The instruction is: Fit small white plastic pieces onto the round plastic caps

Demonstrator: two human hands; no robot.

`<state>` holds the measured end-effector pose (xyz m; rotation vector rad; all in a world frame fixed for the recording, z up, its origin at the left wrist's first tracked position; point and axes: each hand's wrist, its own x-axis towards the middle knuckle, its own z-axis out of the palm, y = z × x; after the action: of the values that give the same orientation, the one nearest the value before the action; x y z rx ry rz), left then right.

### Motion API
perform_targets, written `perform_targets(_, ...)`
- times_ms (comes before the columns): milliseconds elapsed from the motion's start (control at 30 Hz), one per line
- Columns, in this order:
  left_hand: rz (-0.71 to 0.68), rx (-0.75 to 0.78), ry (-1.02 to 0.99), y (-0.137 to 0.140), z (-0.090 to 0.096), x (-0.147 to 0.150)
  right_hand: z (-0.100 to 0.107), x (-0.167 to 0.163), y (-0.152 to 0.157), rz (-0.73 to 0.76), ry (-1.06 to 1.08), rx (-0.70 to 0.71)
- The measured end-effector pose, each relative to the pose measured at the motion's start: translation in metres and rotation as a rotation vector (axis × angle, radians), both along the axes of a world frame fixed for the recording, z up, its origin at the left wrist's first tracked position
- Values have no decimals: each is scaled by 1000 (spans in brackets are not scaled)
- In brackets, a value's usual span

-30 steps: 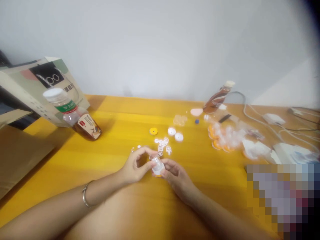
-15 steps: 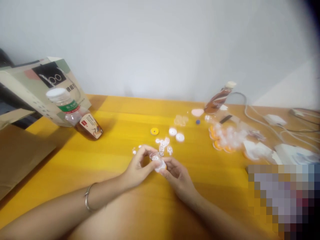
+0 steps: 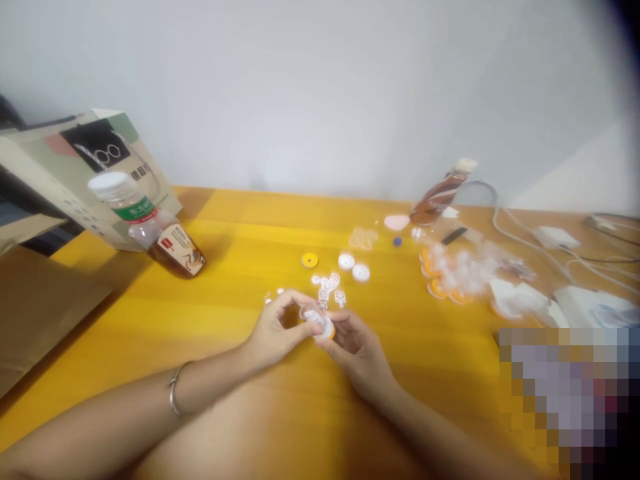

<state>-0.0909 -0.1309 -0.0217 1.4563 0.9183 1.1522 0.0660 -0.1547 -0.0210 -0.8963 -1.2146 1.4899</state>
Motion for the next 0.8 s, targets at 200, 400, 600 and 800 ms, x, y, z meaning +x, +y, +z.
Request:
perform_targets(200, -19, 45, 25, 1, 4, -1, 2, 1, -1, -33, -10, -41)
perform_targets(400, -149, 2, 32, 6, 8, -5, 1, 4, 3, 95, 101, -152)
perform_targets(600, -330, -172, -204, 8, -3, -5, -1, 4, 5, 218, 330, -281)
perform_targets(800, -166, -34, -138, 3, 2, 0, -3, 3, 6, 123, 189, -174)
